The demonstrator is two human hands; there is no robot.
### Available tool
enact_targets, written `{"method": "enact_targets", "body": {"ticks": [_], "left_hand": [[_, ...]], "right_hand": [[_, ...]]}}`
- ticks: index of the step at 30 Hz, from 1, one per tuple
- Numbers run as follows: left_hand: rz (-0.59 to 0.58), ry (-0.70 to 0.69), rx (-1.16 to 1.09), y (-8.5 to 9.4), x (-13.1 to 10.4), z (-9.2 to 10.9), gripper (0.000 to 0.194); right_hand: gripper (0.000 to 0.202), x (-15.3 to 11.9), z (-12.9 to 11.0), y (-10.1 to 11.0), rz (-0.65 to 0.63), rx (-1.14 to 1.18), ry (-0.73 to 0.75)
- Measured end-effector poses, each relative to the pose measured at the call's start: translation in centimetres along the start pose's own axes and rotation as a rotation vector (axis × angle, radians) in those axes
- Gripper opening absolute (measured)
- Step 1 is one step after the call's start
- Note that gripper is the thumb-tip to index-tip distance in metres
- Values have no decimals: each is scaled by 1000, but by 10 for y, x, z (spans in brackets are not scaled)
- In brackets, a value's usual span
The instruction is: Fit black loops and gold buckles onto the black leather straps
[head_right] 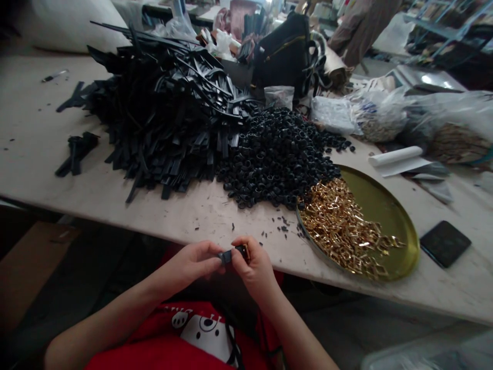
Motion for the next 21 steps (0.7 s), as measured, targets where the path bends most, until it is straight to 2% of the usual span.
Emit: {"method": "enact_targets", "body": {"ticks": [2,4,7,9,11,16,21], "left_hand": [[-18,5,-22,-1,3,-2,20],[-22,2,-39,-1,5,-2,19],[-33,23,-47,-2,8,-5,21],[-50,39,-36,-2,9,-7,21],[-74,47,-12,-2,9,-7,22],[-251,144,195,-5,-1,-15,31],[-254,128,298,-7,-11,-12,31]], "right_hand": [[21,4,9,-5,-94,70,-111],[21,5,12,-5,-117,98,-162],[14,1,-3,-3,-81,-70,-10],[9,-5,-12,-9,-128,-185,86],[9,-10,-11,-15,-188,-233,107],[12,-14,0,-17,-181,-287,81],[8,-27,-9,-23,-215,-481,198]]}}
Point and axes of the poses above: each hand's wrist, its own x-axis towards the middle knuckle, its own y-axis out of the back of the hand, z = x × y, the point moved 9 cm from there along x, towards the middle knuckle, and after that the axes turned 11 degrees about -y, right-handed, at the moved point
